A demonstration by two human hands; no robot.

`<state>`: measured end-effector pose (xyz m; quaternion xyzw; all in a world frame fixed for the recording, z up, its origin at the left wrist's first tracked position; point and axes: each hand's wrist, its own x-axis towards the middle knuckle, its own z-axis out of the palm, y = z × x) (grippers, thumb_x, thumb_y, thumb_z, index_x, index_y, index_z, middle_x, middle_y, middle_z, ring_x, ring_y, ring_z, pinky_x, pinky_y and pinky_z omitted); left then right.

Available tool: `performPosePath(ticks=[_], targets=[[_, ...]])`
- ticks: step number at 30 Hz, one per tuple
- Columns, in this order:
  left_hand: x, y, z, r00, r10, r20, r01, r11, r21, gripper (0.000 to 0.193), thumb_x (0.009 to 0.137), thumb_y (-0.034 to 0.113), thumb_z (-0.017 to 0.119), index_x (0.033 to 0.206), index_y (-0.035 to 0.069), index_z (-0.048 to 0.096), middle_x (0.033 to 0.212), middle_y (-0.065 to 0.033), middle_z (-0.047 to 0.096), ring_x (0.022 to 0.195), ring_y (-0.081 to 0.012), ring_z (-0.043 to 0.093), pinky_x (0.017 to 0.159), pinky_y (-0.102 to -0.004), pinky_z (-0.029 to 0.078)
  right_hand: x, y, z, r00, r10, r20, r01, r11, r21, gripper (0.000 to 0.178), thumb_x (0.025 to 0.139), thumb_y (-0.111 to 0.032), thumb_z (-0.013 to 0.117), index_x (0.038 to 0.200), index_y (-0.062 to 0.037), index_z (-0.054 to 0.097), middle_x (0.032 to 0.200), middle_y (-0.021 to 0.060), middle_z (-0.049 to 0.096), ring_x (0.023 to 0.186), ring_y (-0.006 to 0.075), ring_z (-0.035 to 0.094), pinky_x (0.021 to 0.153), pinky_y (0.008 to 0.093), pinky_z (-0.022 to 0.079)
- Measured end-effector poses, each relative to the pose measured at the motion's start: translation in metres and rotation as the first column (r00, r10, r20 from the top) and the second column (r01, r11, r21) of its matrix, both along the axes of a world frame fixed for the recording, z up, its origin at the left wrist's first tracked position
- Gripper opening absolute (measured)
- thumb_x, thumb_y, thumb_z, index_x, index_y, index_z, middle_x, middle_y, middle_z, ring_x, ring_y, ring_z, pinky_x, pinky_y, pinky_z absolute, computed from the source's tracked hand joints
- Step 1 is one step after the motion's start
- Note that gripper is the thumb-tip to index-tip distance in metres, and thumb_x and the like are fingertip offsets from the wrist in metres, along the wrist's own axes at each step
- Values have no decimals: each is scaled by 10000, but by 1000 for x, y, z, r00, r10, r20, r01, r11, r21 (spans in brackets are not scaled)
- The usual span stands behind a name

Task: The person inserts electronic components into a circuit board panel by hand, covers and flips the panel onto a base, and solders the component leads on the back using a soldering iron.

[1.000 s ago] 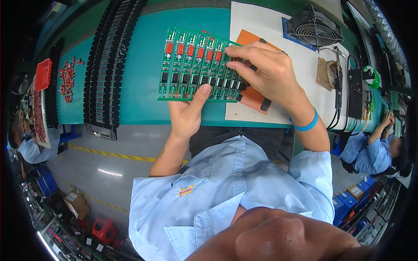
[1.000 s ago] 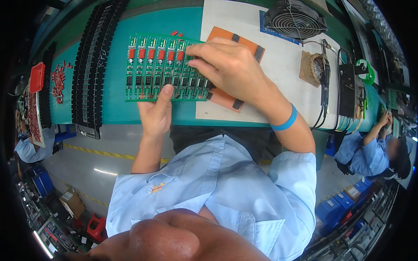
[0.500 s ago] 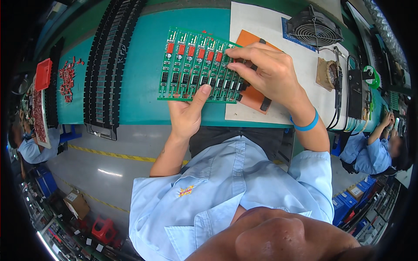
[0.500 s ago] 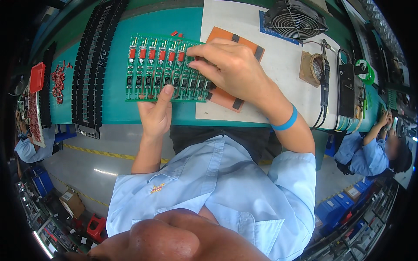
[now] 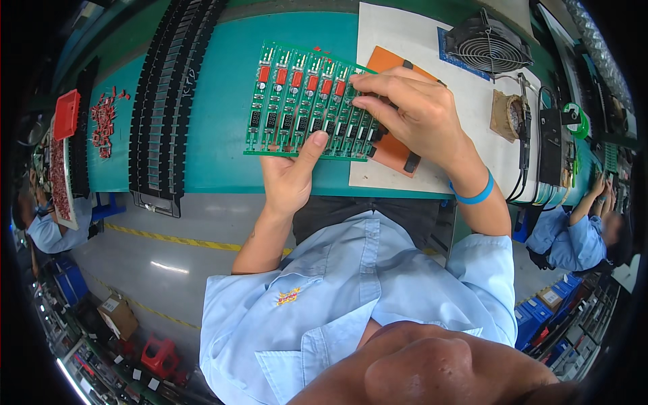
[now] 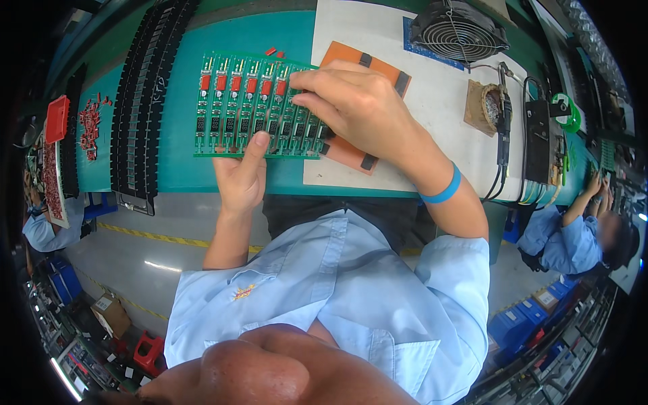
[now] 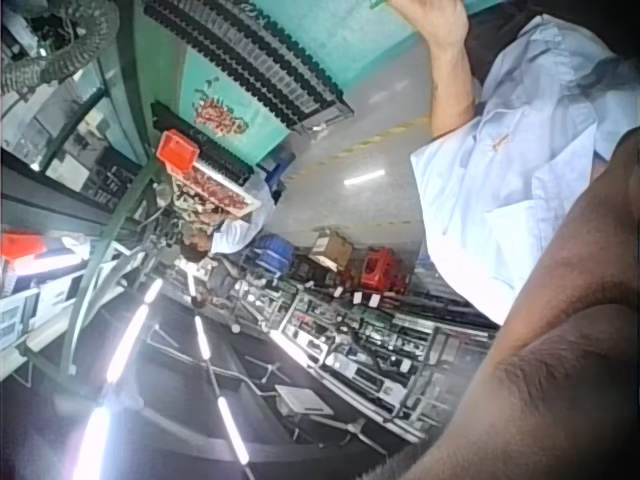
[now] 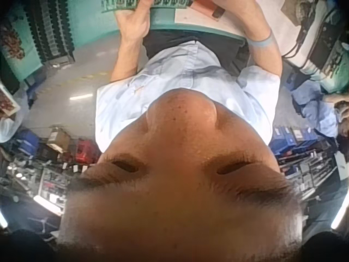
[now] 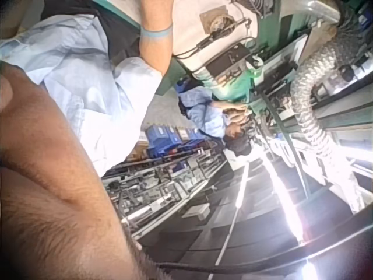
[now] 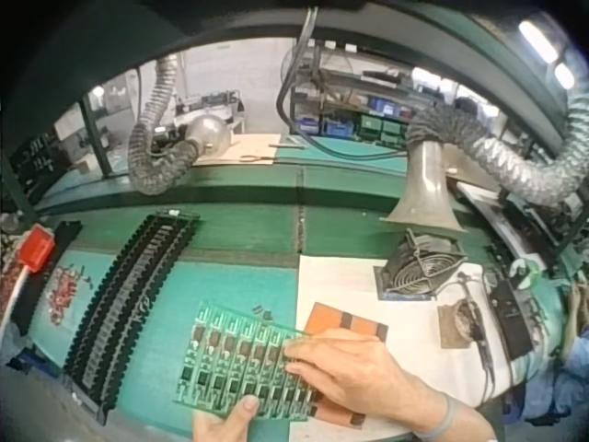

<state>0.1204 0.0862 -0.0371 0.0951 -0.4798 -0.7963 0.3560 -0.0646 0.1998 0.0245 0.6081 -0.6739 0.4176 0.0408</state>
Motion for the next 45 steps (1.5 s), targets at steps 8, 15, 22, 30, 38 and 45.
performPosePath(ticks=[8,15,22,30,38,45], targets=[[5,-1,11,989,5,145,8,996,-89,439,955,-59,658,1382,12,585,1297,-92,700,1102,-164,669,986,-328,540,6,4,14,1000,19,11,-19,999,35,224,828,25,796,1049,20,758,996,101,776,754,209,669,704,301,558],[5,1,13,998,3,65,4,995,-103,419,961,-64,636,1372,9,592,1261,-80,714,1078,-135,672,943,-296,558,16,2,14,992,-9,122,0,997,75,202,841,47,785,1042,38,768,1019,102,783,793,214,671,734,299,562],[2,-1,8,999,-4,43,6,999,-48,423,960,-78,630,1373,7,591,1250,-83,720,1062,-126,678,916,-279,570,13,-2,15,997,48,-66,-44,997,60,157,876,39,756,1033,39,762,1090,122,766,862,230,670,794,321,569],[2,0,10,1000,-3,28,4,1000,-16,436,960,-83,628,1383,11,585,1251,-91,720,1061,-127,682,902,-278,579,16,-1,17,997,29,-72,-18,988,152,117,905,27,729,1017,29,761,1166,132,725,951,247,677,831,325,570],[-1,1,15,999,17,31,-15,997,-71,457,962,-77,625,1406,16,572,1284,-90,709,1094,-145,683,950,-288,568,18,1,14,998,42,-36,-38,993,110,167,891,22,740,1057,26,764,1174,123,713,933,251,662,825,323,560],[8,-3,0,990,-58,129,46,995,90,493,988,-77,616,1460,33,524,1315,-120,691,1109,-201,697,965,-314,569,6,-3,11,996,47,75,-47,999,-3,307,856,1,769,1162,-9,746,1231,110,678,943,234,632,826,307,541]])
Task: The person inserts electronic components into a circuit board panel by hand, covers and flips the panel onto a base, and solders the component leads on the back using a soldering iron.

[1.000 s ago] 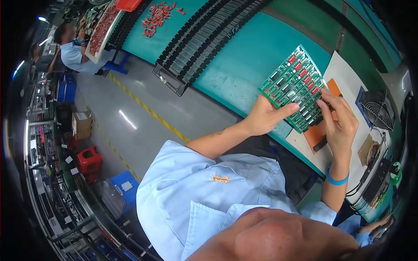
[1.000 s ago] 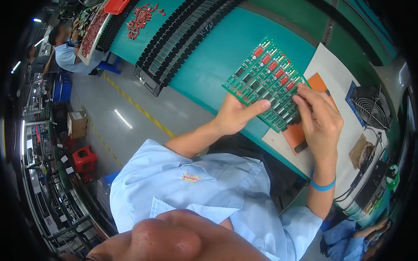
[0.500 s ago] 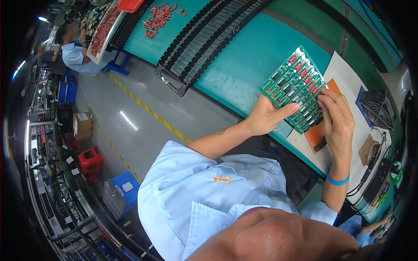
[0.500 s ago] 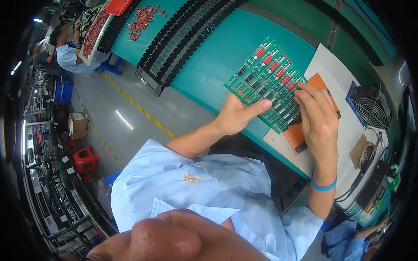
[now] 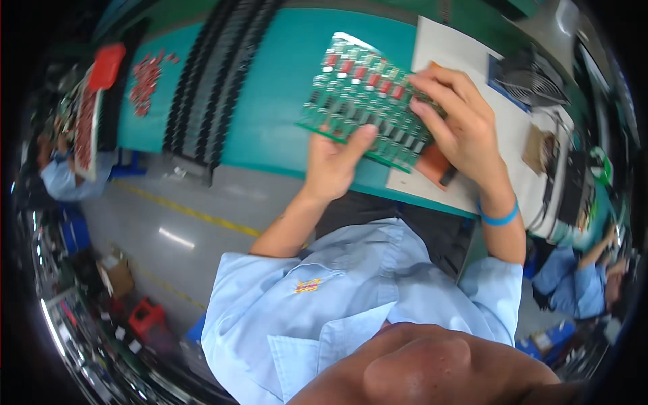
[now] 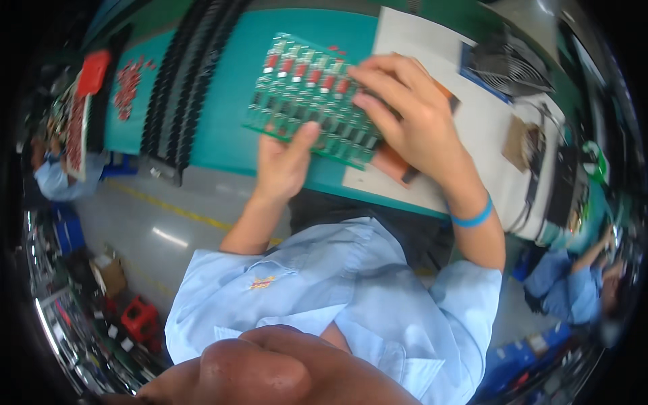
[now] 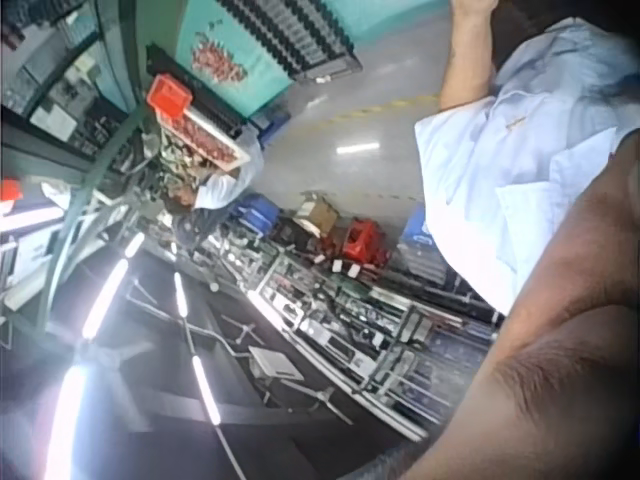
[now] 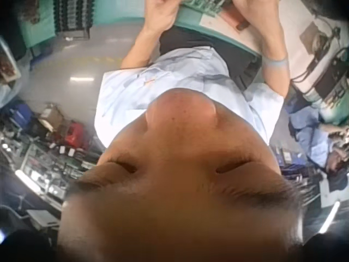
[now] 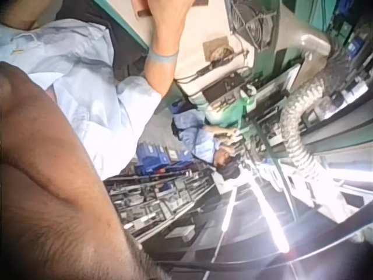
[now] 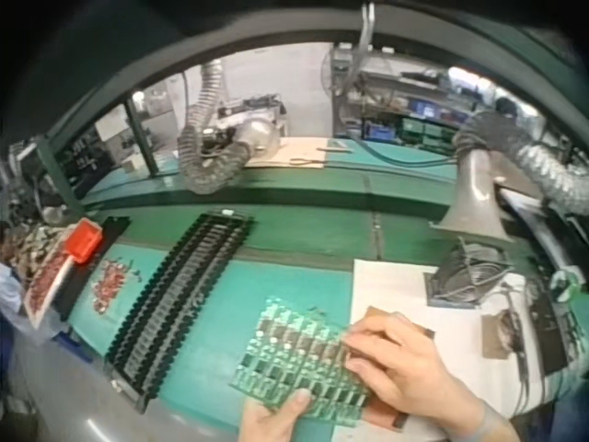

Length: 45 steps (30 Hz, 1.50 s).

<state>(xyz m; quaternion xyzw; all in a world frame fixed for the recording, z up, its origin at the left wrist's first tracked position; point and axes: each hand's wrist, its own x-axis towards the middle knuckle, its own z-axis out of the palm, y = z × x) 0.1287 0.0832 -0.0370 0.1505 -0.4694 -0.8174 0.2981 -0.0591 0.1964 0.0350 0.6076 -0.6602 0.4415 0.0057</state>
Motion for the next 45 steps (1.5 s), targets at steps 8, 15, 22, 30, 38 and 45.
performPosePath(ticks=[8,15,22,30,38,45], targets=[[-6,3,3,994,-2,-108,8,998,63,505,988,-83,614,1465,50,514,1333,-126,686,1162,-213,695,1001,-338,571,-7,1,-7,985,-115,129,113,993,25,425,849,-43,793,1258,-13,683,1179,120,714,965,219,666,869,301,546],[-8,3,3,992,-3,-127,8,999,40,510,981,-81,629,1460,53,515,1318,-126,697,1143,-205,709,990,-328,581,-4,2,-10,962,-103,255,81,992,92,427,867,-49,795,1273,-4,671,1079,116,748,958,196,681,888,296,540],[-5,3,2,994,24,-105,-14,995,100,496,992,-54,622,1464,50,506,1312,-122,699,1125,-202,713,955,-327,588,-12,2,-10,934,-137,330,113,989,94,370,888,-49,770,1245,-5,684,1066,102,750,933,179,680,845,280,541],[7,3,-2,987,148,-61,-127,954,273,379,1067,178,470,1403,30,564,1260,-130,720,1088,-218,726,929,-344,591,-31,-4,-22,981,-183,70,157,948,276,166,933,-88,731,1082,-25,768,963,73,741,833,182,661,777,278,534],[9,5,-5,963,264,-48,-241,931,275,410,1050,200,442,1406,30,552,1272,-139,707,1071,-212,724,897,-337,594,-26,-38,-40,979,-45,-199,100,957,272,135,916,-124,739,1020,-53,789,945,75,725,837,235,668,773,349,548],[6,0,-8,972,234,-1,-228,948,221,450,1060,253,397,1419,31,554,1267,-135,713,1075,-208,723,905,-349,594,-25,-53,-55,971,-100,-218,154,957,247,136,906,-129,736,1017,-62,776,939,77,711,837,248,677,778,377,551]])
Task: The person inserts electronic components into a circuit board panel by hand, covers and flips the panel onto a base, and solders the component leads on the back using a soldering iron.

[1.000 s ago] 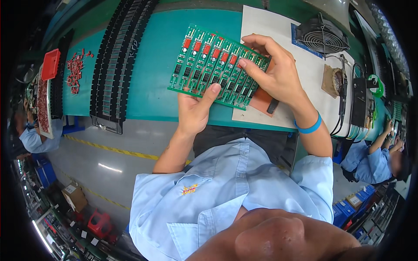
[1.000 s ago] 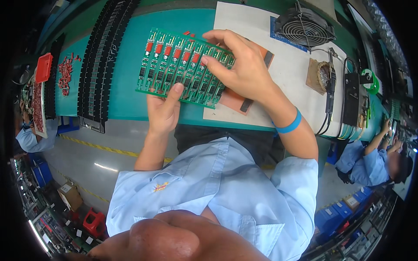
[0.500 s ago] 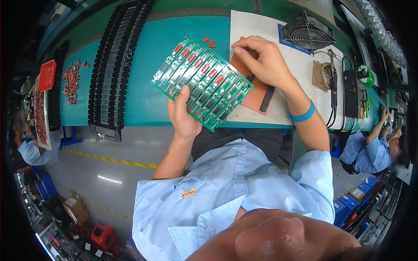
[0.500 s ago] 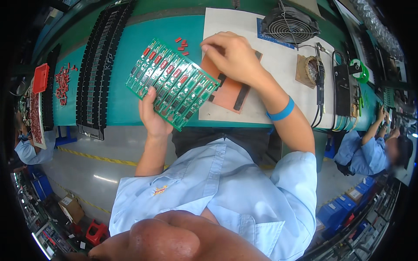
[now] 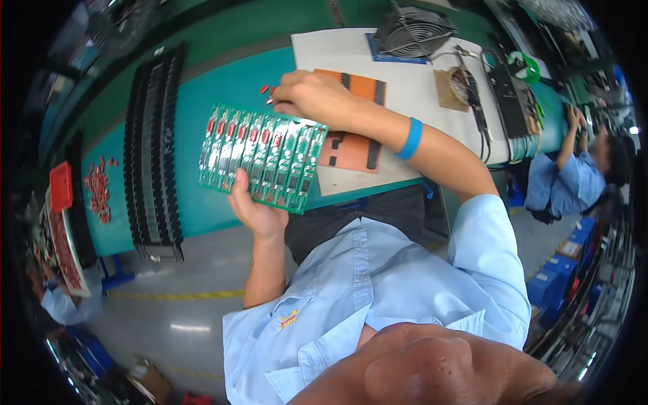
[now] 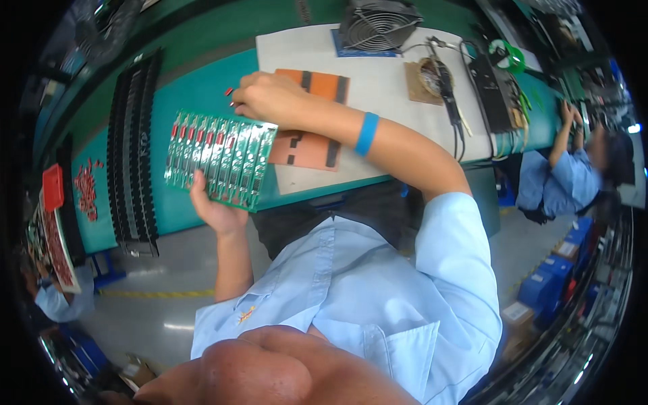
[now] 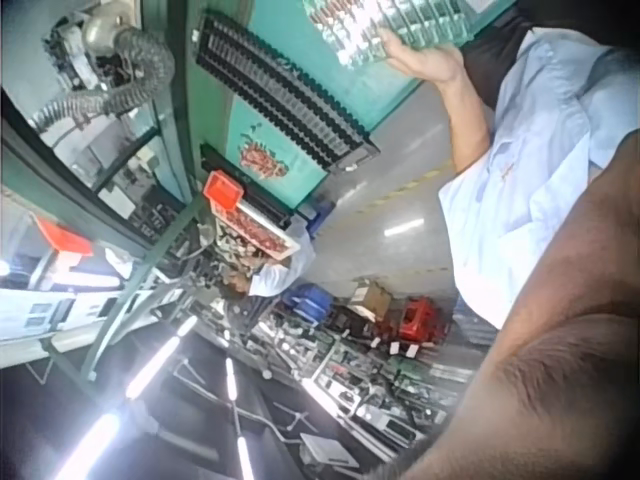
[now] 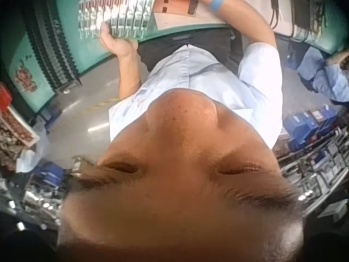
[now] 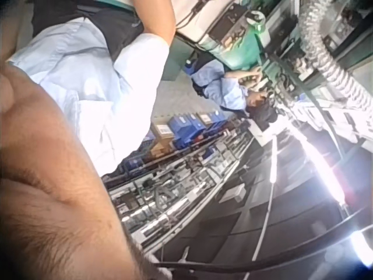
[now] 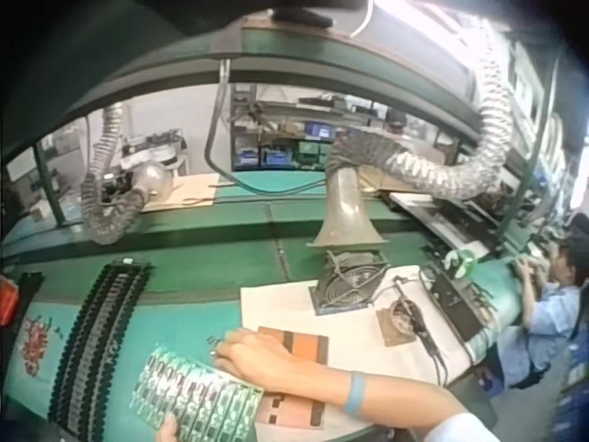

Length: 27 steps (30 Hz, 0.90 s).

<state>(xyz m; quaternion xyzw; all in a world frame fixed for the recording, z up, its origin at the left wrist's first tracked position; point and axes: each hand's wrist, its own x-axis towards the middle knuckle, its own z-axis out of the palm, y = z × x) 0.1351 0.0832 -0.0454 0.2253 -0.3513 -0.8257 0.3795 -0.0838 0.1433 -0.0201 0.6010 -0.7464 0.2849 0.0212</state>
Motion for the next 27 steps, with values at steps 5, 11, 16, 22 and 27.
performPosePath(ticks=[5,11,16,22,27], targets=[[3,-2,4,991,-86,-103,79,994,-76,409,1077,191,434,1445,39,531,1300,-133,696,1096,-197,715,921,-336,586,-13,26,39,981,19,191,-12,999,-38,148,932,-121,716,1050,-41,757,928,62,709,783,199,648,741,339,545],[-6,7,10,997,-3,-82,-4,997,-83,364,1071,69,542,1434,65,526,1240,-110,704,1071,-151,694,903,-283,568,-15,58,46,685,54,726,101,981,-167,174,1016,-102,669,1142,-1,733,906,49,703,760,112,608,683,253,533],[-10,7,7,994,-29,-109,14,991,-133,384,1052,28,605,1425,72,526,1211,-89,700,1031,-123,676,870,-262,549,4,65,42,435,220,873,133,944,-304,164,978,-71,721,1119,0,763,899,69,751,685,69,621,631,176,519],[-5,0,-8,977,-138,-164,94,963,-254,393,1057,7,571,1441,84,529,1295,-92,691,1092,-157,692,905,-291,567,17,65,46,477,154,865,25,982,-188,150,940,-27,766,1083,16,758,939,108,768,806,117,691,744,202,577],[-8,3,-1,984,-121,-128,87,965,-247,391,1049,1,590,1429,76,535,1262,-82,696,1051,-141,684,871,-276,556,20,64,44,527,103,844,36,989,-143,129,923,-12,778,1049,15,768,954,114,783,819,113,709,751,189,577]])
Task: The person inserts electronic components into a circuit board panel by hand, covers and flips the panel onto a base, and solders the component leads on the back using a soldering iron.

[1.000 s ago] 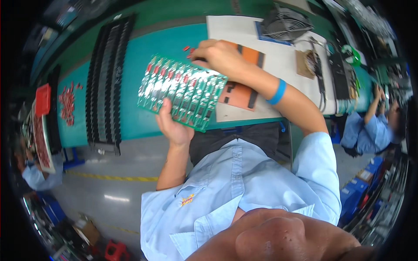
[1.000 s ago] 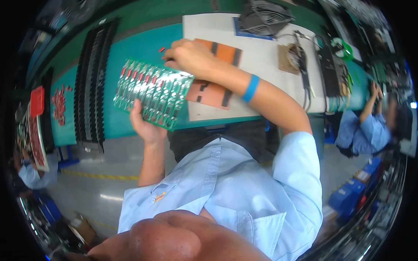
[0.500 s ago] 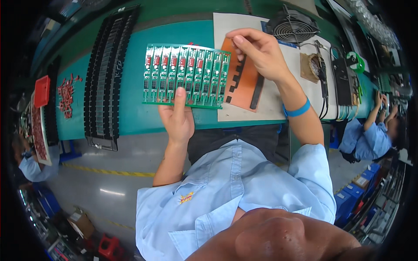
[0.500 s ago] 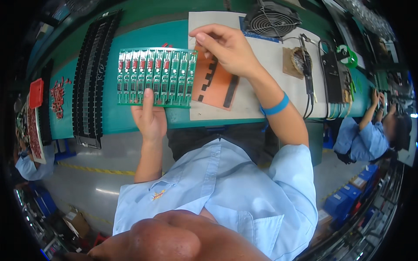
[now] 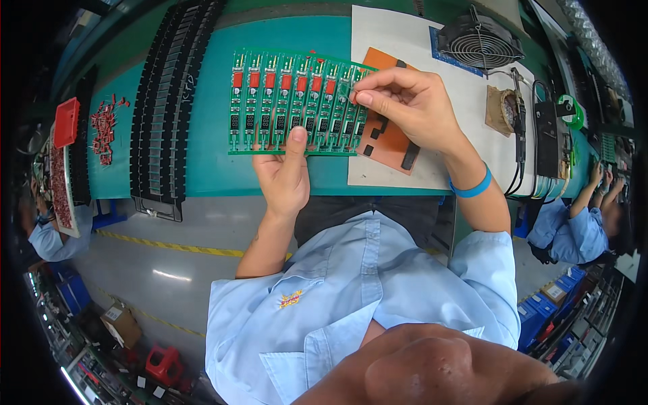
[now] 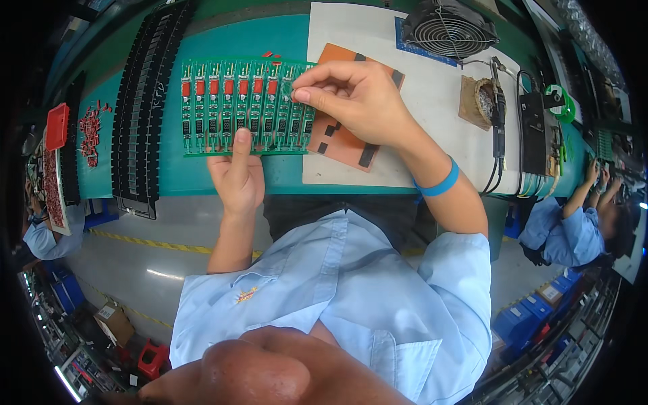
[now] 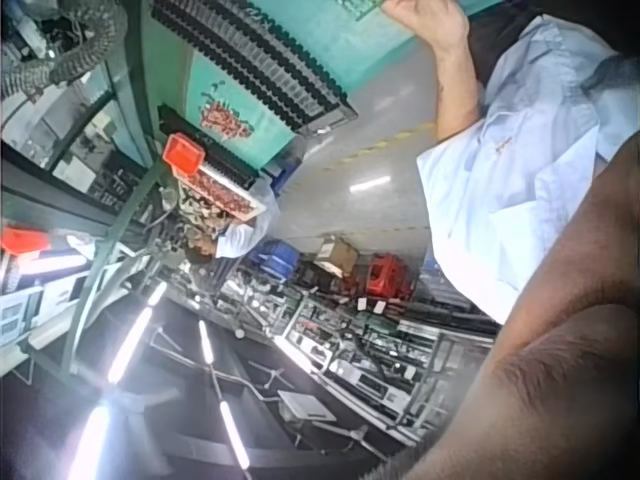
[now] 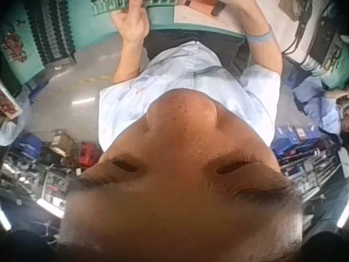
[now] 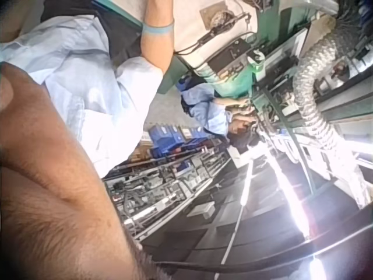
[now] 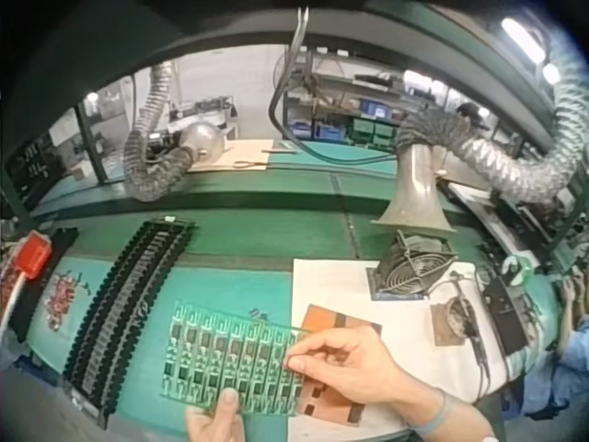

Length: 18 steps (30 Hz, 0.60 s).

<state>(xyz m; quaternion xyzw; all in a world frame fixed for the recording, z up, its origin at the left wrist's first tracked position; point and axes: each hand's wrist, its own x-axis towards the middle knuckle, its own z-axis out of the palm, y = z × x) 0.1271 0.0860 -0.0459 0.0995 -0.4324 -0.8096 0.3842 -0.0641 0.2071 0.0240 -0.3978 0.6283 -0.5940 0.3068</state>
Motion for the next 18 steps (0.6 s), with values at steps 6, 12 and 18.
performPosePath(ticks=[6,12,18], targets=[[-2,4,7,1000,25,1,-25,997,71,378,1038,-2,620,1403,61,548,1197,-74,707,984,-115,674,845,-254,535,3,1,1,1000,11,-2,-10,999,42,125,921,-5,776,1045,14,771,950,109,784,805,109,707,742,182,574],[0,1,0,1000,6,-15,-5,1000,12,400,1046,-1,593,1432,82,534,1269,-82,699,1057,-145,686,859,-277,551,6,-1,-6,999,-20,-46,18,999,-42,120,938,-36,768,1049,8,780,841,32,738,658,43,543,587,155,443],[1,0,-1,1000,-19,-25,19,1000,-7,431,1047,-2,585,1461,94,516,1326,-90,684,1126,-169,683,922,-308,561,7,-3,-7,996,-62,-65,57,994,-88,112,945,-49,764,1040,7,783,781,-2,698,604,20,468,529,148,381]])
